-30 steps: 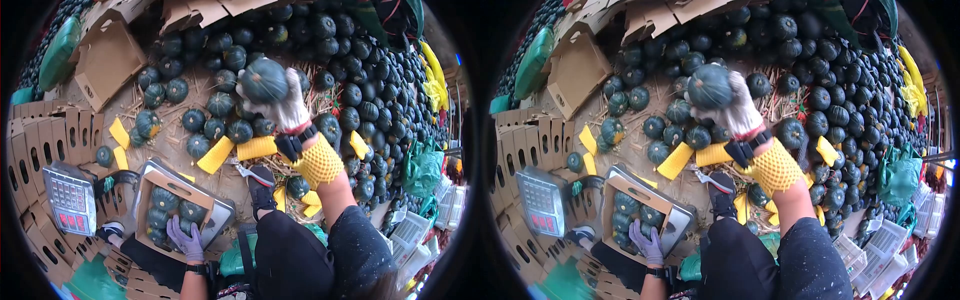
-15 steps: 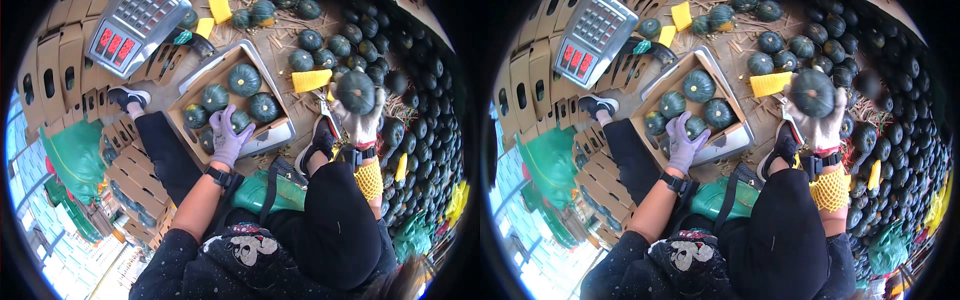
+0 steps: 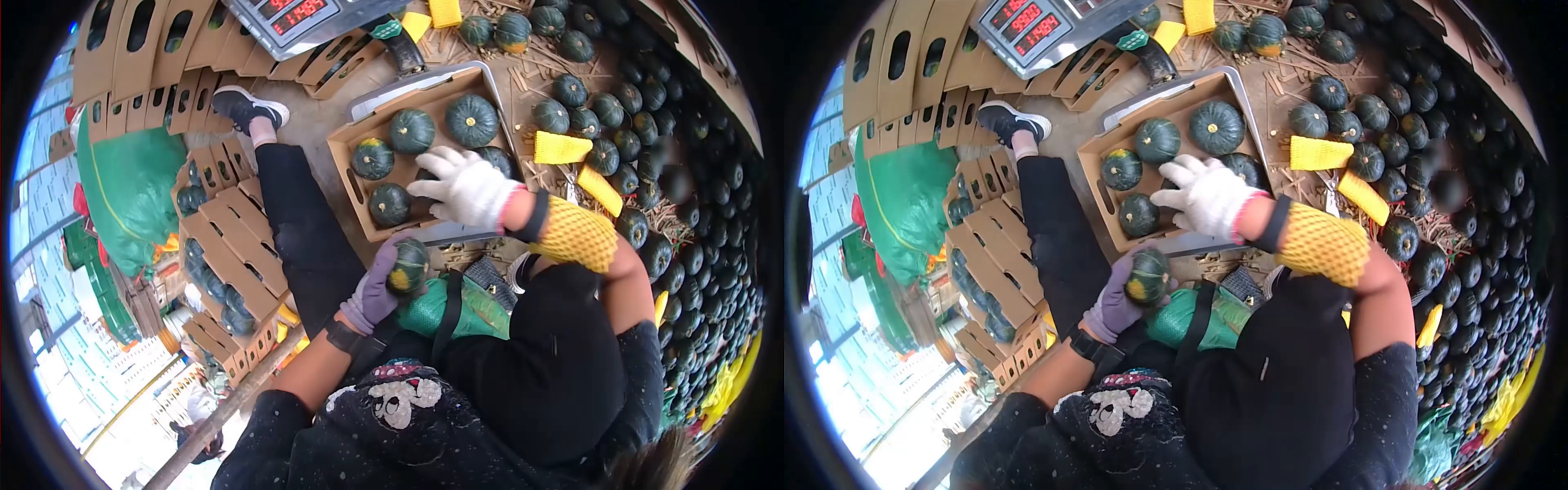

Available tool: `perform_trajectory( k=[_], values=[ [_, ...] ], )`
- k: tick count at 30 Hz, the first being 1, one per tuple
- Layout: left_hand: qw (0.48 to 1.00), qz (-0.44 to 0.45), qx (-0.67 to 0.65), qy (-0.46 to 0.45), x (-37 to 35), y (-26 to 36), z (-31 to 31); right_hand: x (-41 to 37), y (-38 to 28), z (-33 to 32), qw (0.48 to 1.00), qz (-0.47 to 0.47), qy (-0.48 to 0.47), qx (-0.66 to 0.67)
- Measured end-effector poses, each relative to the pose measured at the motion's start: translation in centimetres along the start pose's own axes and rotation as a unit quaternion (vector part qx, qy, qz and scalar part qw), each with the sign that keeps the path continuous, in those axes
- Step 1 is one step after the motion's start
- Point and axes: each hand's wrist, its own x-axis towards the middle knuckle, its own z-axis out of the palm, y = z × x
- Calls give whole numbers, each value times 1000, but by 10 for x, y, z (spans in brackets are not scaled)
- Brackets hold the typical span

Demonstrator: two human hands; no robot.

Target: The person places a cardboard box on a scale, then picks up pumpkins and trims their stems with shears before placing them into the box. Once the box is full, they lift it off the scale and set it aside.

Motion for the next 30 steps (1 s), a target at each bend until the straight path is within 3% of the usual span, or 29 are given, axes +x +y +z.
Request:
perform_trajectory(
  k=[1, 3, 5, 6, 7, 8, 9, 11, 12, 13, 14, 15, 17, 18, 19, 21, 22, 23, 25, 27, 29, 30],
  values=[
    [999, -25, 31, -2, 1, -1, 5, -11, -3, -8, 998, -6, 55, 19],
    [997, -50, 57, -4, 5, 4, 26, -42, -9, -49, 970, 38, 63, 230],
    [941, 21, 318, -117, 22, 21, 55, -79, -16, -97, 880, 194, -124, 416],
    [895, 57, 401, -187, 37, 21, 50, -98, -19, -98, 837, 219, -141, 481],
    [894, 59, 400, -191, 42, 18, 61, -117, -20, -97, 788, 243, -158, 543],
    [898, 79, 343, -263, 46, 14, 81, -139, -11, -79, 825, 177, -94, 529],
    [895, 99, 283, -331, 49, 12, 100, -139, -20, -91, 833, 212, -33, 509],
    [901, 35, 189, -389, 45, 14, 129, -168, -10, -91, 766, 286, -7, 576],
    [873, 74, 244, -417, 53, 5, 127, -176, -10, -85, 731, 308, 57, 607],
    [887, 32, 218, -406, 54, -4, 122, -185, -10, -79, 694, 323, 122, 632],
    [897, -50, 138, -416, 48, 8, 130, -188, 1, -65, 686, 279, 216, 636],
    [906, -40, 214, -363, 43, 14, 121, -192, 12, -52, 650, 278, 297, 642],
    [898, 31, 280, -338, 45, 11, 97, -158, 13, -72, 673, 369, 422, 482],
    [896, 36, 291, -332, 43, 17, 91, -156, 29, -70, 759, 417, 426, 260],
    [880, 47, 374, -289, 39, 22, 84, -161, 51, -66, 797, 446, 406, 22],
    [851, 60, 460, -248, 39, 31, 69, -167, 90, -59, 787, 487, 356, -127],
    [890, 13, 419, -179, 39, 29, 59, -174, 115, -48, 785, 454, 389, -160],
    [898, 40, 414, -144, 36, 27, 56, -171, 118, -55, 782, 453, 349, -250],
    [928, 57, 360, -80, 28, 31, 60, -157, 104, -71, 757, 380, 373, -379],
    [924, 38, 379, -49, 30, 26, 47, -157, 90, -64, 826, 339, 438, -102],
    [918, 38, 391, -56, 28, 25, 50, -158, 57, -57, 854, 404, 318, 75],
    [909, 49, 412, -43, 28, 26, 50, -156, 51, -54, 861, 475, 173, 60]
  ],
)
